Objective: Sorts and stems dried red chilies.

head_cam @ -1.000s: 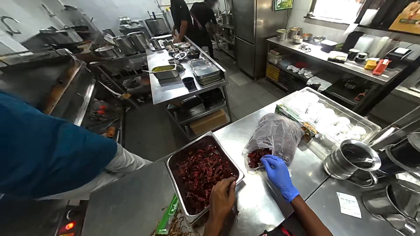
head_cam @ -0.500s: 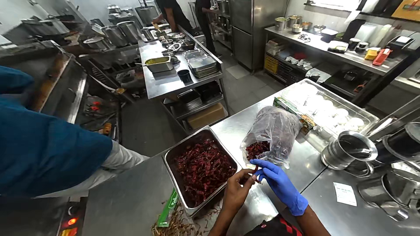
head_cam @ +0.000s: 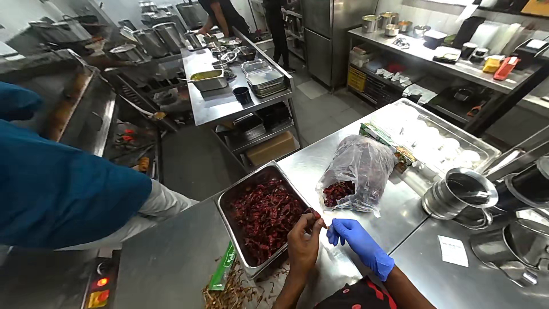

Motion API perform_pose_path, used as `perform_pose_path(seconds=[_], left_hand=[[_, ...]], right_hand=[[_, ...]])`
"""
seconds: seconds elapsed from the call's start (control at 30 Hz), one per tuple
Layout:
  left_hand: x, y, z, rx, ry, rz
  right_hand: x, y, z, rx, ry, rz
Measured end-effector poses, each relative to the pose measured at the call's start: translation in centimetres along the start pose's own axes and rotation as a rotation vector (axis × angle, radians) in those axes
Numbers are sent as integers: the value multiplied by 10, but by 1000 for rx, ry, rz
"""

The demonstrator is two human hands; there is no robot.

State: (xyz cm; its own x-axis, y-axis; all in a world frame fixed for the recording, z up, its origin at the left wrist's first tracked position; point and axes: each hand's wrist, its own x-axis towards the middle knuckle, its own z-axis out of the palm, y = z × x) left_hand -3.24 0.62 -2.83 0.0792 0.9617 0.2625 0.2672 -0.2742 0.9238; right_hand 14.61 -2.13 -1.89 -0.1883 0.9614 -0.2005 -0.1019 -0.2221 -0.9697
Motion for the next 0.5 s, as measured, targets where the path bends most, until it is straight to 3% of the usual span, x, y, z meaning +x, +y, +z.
perform_pose_path(seconds=[0.1, 0.17, 0.3, 0.43, 0.5], left_hand=[[-1, -3, 1, 176, 44, 134], [2, 1, 2, 102, 40, 90], [6, 9, 1, -303, -99, -256], [5, 5, 5, -546, -127, -439], [4, 10, 9, -714, -149, -626]], right_hand=[[2, -4, 10, 45, 11, -22], [5, -6, 12, 50, 31, -69], [7, -1, 9, -48, 70, -107], [9, 6, 10, -296, 187, -129], [8, 6, 14, -333, 208, -175]])
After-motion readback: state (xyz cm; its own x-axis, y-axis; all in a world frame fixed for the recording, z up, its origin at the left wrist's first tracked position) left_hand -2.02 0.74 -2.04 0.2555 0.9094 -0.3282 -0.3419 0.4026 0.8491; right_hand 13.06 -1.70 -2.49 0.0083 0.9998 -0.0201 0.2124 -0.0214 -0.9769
